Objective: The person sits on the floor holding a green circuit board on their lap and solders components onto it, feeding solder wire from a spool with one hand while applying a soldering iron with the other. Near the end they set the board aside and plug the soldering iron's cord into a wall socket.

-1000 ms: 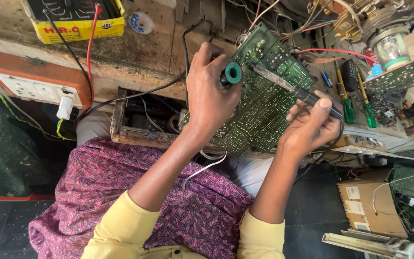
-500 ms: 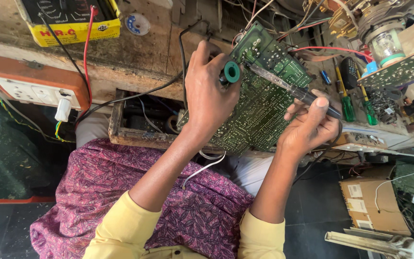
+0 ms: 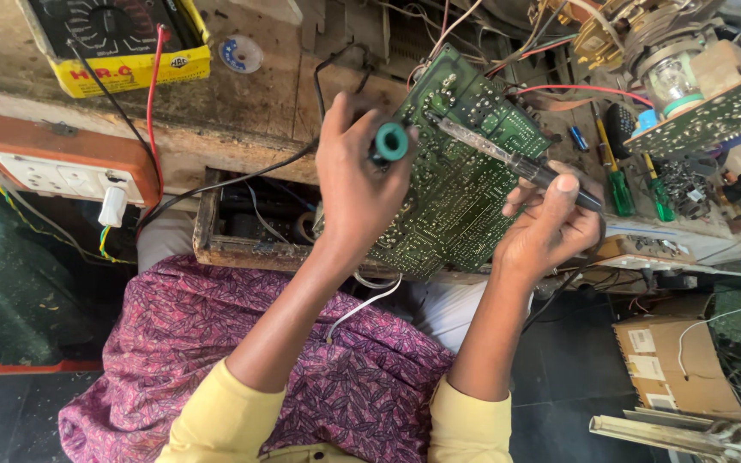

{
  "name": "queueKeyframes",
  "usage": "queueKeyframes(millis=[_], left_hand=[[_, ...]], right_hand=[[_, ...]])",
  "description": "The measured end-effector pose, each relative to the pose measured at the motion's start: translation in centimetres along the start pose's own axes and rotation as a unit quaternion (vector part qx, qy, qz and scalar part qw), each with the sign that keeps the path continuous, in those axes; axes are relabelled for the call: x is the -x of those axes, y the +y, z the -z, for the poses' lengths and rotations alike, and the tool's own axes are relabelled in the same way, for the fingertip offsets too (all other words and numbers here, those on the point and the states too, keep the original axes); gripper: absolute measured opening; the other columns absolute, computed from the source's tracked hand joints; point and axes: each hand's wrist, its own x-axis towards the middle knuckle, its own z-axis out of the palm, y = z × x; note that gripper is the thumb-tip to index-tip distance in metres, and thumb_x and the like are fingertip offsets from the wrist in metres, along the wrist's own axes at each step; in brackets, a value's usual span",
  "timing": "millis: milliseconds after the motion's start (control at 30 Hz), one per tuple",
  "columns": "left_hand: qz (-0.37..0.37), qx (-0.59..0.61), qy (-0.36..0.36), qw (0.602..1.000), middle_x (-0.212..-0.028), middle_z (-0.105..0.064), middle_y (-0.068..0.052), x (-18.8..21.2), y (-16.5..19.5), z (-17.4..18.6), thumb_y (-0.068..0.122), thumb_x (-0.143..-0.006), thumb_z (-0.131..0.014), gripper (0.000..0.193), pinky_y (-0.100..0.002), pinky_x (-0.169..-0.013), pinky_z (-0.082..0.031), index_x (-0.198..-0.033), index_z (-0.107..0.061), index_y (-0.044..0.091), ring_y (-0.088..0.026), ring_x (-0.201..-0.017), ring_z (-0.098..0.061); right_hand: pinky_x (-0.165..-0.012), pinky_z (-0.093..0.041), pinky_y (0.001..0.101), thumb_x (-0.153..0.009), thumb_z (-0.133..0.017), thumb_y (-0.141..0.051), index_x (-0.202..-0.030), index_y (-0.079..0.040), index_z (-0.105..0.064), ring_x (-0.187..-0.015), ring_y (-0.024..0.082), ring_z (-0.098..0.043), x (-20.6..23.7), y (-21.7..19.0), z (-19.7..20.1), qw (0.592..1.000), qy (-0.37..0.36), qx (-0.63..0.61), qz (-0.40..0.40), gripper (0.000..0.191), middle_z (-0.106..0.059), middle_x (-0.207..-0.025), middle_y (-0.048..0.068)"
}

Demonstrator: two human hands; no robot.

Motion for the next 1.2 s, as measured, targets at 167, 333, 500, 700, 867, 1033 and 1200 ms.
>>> queueKeyframes(millis=[167, 333, 500, 700, 867, 1033, 1200], left_hand=[[0.04, 0.074, 0.004, 0.996, -0.1, -0.055, -0.011, 1.6, 0.5, 1.7, 0.011, -0.095, -0.077, 0.018, -0.038, -0.084, -0.049, -0.091, -0.066, -0.003, -0.025, -0.092, -0.059], [0.085, 0.115, 0.009, 0.99, -0.098, -0.054, -0.008, 1.8, 0.9, 2.6, 0.011, -0.094, -0.075, 0.021, -0.033, -0.076, -0.046, -0.086, -0.063, -0.003, -0.019, -0.088, -0.056], [0.042, 0.09, 0.006, 0.995, -0.085, -0.058, -0.006, 1.7, 0.9, 2.7, 0.007, -0.096, -0.077, 0.02, -0.033, -0.083, -0.045, -0.085, -0.064, -0.003, -0.018, -0.087, -0.052], [0.073, 0.15, -0.01, 0.986, -0.085, -0.062, -0.003, 2.0, 1.1, 2.1, 0.01, -0.095, -0.076, 0.016, -0.027, -0.075, -0.048, -0.089, -0.066, -0.001, -0.009, -0.081, -0.057], [0.147, 0.218, -0.076, 0.962, -0.081, -0.066, 0.004, 2.6, 1.4, 1.7, 0.014, -0.097, -0.074, 0.013, -0.022, -0.067, -0.047, -0.093, -0.07, 0.002, -0.002, -0.076, -0.057], [0.184, 0.301, -0.229, 0.907, -0.077, -0.057, 0.006, 4.2, 2.4, 0.5, 0.018, -0.098, -0.075, 0.02, -0.023, -0.063, -0.041, -0.086, -0.066, 0.004, -0.002, -0.073, -0.05], [0.223, 0.417, -0.279, 0.836, -0.076, -0.053, 0.009, 5.2, 3.5, -0.8, 0.022, -0.099, -0.074, 0.026, -0.022, -0.06, -0.036, -0.083, -0.061, 0.007, -0.001, -0.071, -0.045]], right_hand=[[-0.048, -0.046, 0.0282, -0.108, -0.069, -0.023, -0.111, 0.004, -0.063, -0.067, 0.02, -0.064, 0.1, -0.2, 0.0, 1.0, -0.001, 0.003, 0.001, 0.027, -0.071, -0.092, 0.017], [-0.051, -0.047, 0.03, -0.108, -0.068, -0.022, -0.112, 0.003, -0.064, -0.067, 0.02, -0.064, 0.1, -0.3, 0.1, 1.0, 0.01, 0.004, 0.001, 0.026, -0.07, -0.092, 0.017], [-0.052, -0.047, 0.0303, -0.108, -0.068, -0.022, -0.112, 0.003, -0.063, -0.066, 0.02, -0.064, 0.1, 0.0, 0.3, 1.0, 0.008, 0.002, 0.009, 0.025, -0.07, -0.092, 0.017], [-0.047, -0.047, 0.0289, -0.109, -0.067, -0.022, -0.113, 0.004, -0.064, -0.066, 0.02, -0.063, 0.1, 0.3, 0.3, 1.0, 0.007, -0.006, 0.002, 0.026, -0.07, -0.093, 0.018], [-0.05, -0.05, 0.0297, -0.11, -0.065, -0.029, -0.124, 0.002, -0.06, -0.066, 0.023, -0.066, 0.0, -0.8, 0.5, 0.997, -0.048, -0.064, 0.017, 0.034, -0.071, -0.094, 0.021], [-0.064, -0.062, 0.0353, -0.108, -0.066, -0.022, -0.126, 0.0, -0.06, -0.073, 0.026, -0.073, 0.5, -2.8, 0.5, 0.981, -0.183, -0.029, 0.064, 0.029, -0.071, -0.094, 0.021], [-0.083, -0.063, 0.0366, -0.102, -0.075, -0.008, -0.125, -0.001, -0.065, -0.093, 0.03, -0.075, 0.9, -4.4, 0.6, 0.956, -0.288, 0.003, 0.058, 0.026, -0.072, -0.104, 0.027]])
